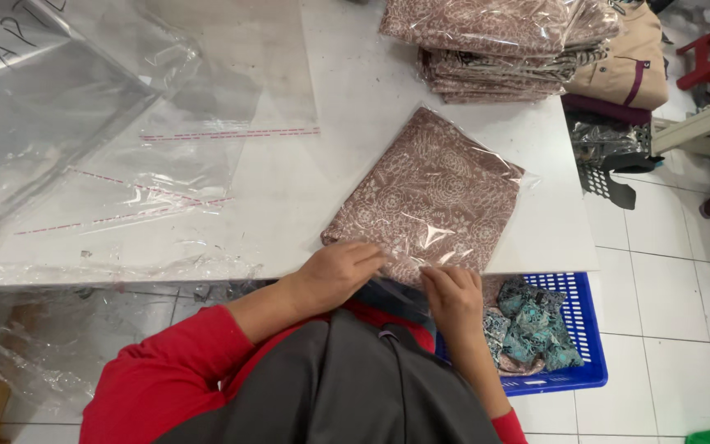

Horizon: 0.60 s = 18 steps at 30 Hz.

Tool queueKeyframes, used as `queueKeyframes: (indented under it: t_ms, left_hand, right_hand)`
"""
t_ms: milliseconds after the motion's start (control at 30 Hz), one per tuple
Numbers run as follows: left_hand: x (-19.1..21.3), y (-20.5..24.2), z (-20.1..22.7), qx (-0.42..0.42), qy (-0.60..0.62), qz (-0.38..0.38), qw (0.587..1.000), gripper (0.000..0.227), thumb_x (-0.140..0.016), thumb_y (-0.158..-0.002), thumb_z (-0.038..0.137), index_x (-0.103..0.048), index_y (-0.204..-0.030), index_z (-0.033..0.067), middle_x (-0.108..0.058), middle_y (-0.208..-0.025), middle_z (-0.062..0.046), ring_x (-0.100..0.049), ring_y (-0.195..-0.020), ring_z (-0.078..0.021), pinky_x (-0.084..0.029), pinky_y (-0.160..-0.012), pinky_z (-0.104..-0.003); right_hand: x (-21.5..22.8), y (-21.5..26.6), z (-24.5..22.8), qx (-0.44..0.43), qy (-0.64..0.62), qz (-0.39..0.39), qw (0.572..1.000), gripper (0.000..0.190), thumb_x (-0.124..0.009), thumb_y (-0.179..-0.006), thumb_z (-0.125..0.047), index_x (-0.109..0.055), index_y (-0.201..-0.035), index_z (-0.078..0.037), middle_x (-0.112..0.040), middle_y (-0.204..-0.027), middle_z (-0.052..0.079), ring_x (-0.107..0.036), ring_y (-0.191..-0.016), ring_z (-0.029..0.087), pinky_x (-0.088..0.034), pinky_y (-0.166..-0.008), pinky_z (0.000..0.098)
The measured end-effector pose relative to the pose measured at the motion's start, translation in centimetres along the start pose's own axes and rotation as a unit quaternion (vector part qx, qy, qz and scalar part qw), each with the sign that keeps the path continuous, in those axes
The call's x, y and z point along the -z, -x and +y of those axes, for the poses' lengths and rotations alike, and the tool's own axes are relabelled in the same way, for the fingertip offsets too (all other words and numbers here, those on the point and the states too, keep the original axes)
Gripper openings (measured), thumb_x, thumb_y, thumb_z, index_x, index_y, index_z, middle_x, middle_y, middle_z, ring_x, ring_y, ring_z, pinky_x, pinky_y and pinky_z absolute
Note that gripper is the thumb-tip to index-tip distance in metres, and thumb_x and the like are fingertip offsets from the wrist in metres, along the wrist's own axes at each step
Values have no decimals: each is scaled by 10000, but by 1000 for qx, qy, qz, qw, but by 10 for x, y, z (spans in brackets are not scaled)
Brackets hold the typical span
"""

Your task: The person folds patterned fabric items and places them into clear plastic bags on a white table. The person then stacks the packaged items and places them into a blue basket. The person repeats this process for multiple items.

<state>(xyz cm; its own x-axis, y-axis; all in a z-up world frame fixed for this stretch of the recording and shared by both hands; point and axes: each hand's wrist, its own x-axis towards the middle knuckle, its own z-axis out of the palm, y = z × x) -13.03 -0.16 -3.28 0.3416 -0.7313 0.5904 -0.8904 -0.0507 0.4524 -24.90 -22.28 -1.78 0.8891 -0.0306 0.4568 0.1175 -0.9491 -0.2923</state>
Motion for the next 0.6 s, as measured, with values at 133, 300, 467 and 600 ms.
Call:
queueKeyframes:
  t_ms: [133, 300, 467, 600]
  left_hand:
    - [-25, 2, -1, -41, 5, -27, 999, 379, -616, -993, 94, -612, -1354, -23, -649, -1343, -180, -662, -1229, -324, -507, -1072, -373]
    - [-81, -54, -37, 90, -20, -99, 991, 528, -591, -956, 274, -547, -1409, 6, -399, -1547, -285, -417, -1403, -444, -354, -1166, -495]
    - [-120, -115, -82, 127, -184, -253, 941, 667, -485, -994, 444, -405, -1491, 7, -277, -1599, -282, -241, -1503, -442, -209, -1142, -667]
    - [-142, -119, -93, 35, -355, -259, 898, 649, -405, -1184, 476, -412, -1587, -32, -337, -1655, -307, -280, -1565, -469, -107, -1338, -679]
  right_hand:
    - [10, -15, -9, -5, -71, 93, 993, 175, -767, -898, -39, -755, -1071, -61, -694, -928, 96, -657, -842, 265, -517, -756, 376]
    - [14, -40, -30, 69, -59, 107, 990, 189, -769, -872, -32, -736, -1056, -60, -691, -939, 92, -664, -868, 280, -523, -776, 397]
    - [6, -41, -47, 84, -61, 48, 993, 206, -785, -845, -71, -748, -1047, -53, -670, -910, 92, -647, -845, 307, -498, -772, 426]
    - [3, -37, -47, 98, -83, 39, 991, 207, -757, -861, -76, -742, -1068, -58, -677, -926, 75, -665, -869, 284, -499, -801, 417]
